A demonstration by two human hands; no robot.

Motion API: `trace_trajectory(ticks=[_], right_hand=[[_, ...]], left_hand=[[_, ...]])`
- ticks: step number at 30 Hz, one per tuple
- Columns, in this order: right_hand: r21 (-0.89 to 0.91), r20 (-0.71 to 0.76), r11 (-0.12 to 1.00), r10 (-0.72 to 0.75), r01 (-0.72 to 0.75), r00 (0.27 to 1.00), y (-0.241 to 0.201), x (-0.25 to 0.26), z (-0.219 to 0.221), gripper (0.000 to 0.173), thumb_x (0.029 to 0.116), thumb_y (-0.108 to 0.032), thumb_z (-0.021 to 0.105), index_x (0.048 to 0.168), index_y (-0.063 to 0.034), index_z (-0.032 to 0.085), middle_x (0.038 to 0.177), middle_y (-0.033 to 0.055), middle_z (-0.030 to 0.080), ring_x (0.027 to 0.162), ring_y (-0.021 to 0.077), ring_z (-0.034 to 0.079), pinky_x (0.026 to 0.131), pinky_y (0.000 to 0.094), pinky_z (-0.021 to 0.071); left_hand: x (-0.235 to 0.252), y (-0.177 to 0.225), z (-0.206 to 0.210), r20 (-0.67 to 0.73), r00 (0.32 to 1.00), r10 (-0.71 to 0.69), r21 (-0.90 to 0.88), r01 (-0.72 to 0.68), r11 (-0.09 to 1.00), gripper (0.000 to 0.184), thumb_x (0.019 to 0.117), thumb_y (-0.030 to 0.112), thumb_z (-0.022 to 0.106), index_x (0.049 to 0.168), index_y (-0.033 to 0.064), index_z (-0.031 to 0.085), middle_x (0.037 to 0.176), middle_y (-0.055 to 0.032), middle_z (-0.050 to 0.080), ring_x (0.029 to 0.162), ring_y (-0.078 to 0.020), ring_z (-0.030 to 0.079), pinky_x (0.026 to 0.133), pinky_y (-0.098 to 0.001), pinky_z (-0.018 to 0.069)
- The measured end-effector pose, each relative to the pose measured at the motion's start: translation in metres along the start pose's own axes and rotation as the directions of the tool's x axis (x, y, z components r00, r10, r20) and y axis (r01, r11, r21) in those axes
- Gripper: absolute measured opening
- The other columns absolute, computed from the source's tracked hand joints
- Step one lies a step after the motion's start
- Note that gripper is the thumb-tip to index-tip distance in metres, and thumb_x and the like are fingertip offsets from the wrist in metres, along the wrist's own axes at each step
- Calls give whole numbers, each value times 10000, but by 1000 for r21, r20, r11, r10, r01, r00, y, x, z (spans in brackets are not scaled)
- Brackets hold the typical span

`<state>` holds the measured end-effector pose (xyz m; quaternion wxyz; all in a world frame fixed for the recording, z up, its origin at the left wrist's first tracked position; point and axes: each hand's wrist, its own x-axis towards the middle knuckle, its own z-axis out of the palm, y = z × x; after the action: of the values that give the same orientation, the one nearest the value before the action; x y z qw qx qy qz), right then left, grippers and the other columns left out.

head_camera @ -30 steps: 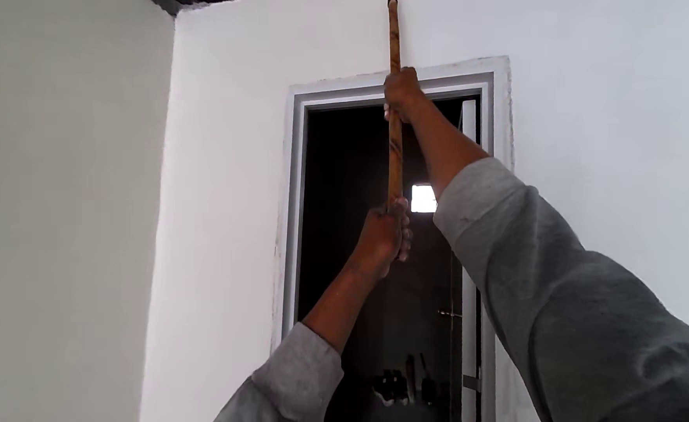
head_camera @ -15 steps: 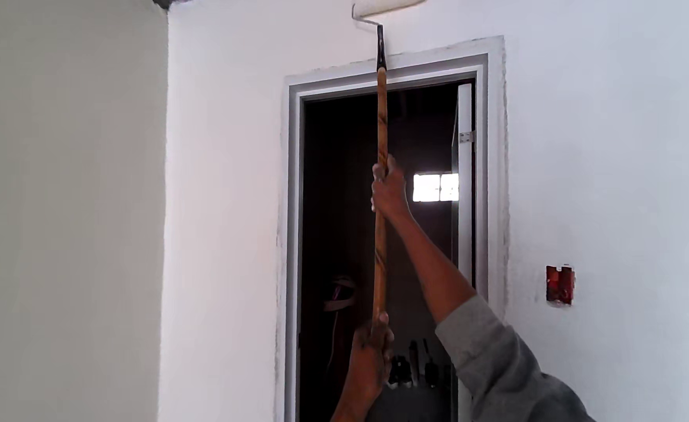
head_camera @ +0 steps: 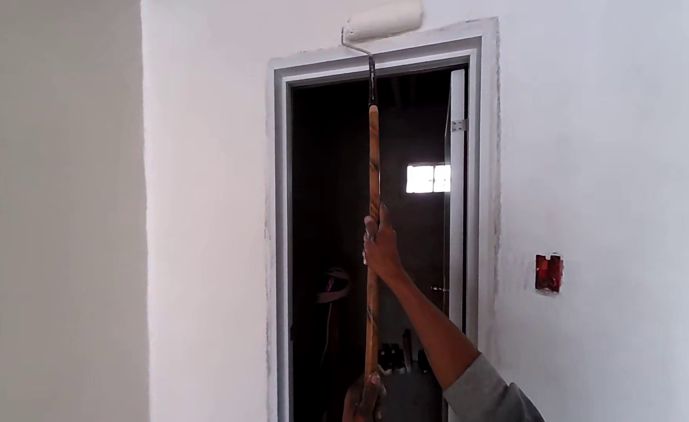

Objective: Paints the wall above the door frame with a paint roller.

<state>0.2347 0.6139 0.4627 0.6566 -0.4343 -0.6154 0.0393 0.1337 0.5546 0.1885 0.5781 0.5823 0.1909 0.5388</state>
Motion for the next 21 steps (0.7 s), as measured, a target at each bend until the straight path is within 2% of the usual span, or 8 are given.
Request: trace_trajectory(ticks=[10, 14, 15, 18, 20, 21], right_hand=[[-9, -5, 1000, 4, -4, 1000, 6, -6, 21, 587, 1122, -264, 408, 1648, -176, 162, 814, 113, 583, 565, 230, 594, 569, 404, 581], [-85, 19, 996, -1, 3, 1000, -15, 20, 5, 567, 1127, -308, 390, 1626, -145, 173, 830, 143, 615, 602, 266, 633, 599, 449, 595], [-80, 28, 997, -1, 3, 1000, -26, 30, -2, 566, 1128, -328, 380, 1625, -157, 170, 834, 151, 611, 591, 274, 624, 583, 454, 587], [12, 21, 1000, -7, 7, 1000, -43, 45, -18, 515, 1118, -419, 387, 1587, -273, 231, 749, 140, 533, 453, 250, 502, 429, 409, 496], [28, 8, 1000, -9, 9, 1000, -43, 44, -20, 515, 1113, -444, 391, 1586, -321, 229, 738, 133, 520, 433, 242, 477, 410, 397, 480], [1, 3, 1000, -23, 23, 1000, -38, 40, -19, 533, 1116, -434, 380, 1601, -307, 199, 761, 137, 539, 449, 249, 504, 427, 411, 506]], left_hand=[[1, -6, -26, -7, 1000, -8, -2, 8, 1000, 371, 1075, 339, 421, 953, 47, 617, 577, 27, 493, 423, -54, 440, 391, -199, 392], [19, 22, -8, 22, 1000, 1, 1, -1, 1000, 360, 1088, 324, 416, 979, 36, 602, 595, 14, 488, 431, -70, 447, 398, -213, 415], [27, 36, 1, 26, 1000, 2, 12, -3, 1000, 361, 1092, 328, 412, 989, 36, 598, 599, 8, 492, 434, -78, 452, 401, -221, 422], [43, 70, 21, 49, 999, 15, 23, -16, 1000, 397, 1104, 349, 393, 973, 31, 592, 587, 3, 482, 429, -91, 456, 402, -229, 429], [41, 69, 23, 63, 998, 23, 12, -24, 1000, 400, 1099, 349, 391, 956, 35, 594, 578, 5, 478, 423, -87, 451, 397, -223, 423], [36, 60, 21, 60, 998, 20, 8, -20, 1000, 394, 1093, 343, 402, 952, 34, 601, 581, 8, 484, 424, -79, 452, 396, -216, 420]])
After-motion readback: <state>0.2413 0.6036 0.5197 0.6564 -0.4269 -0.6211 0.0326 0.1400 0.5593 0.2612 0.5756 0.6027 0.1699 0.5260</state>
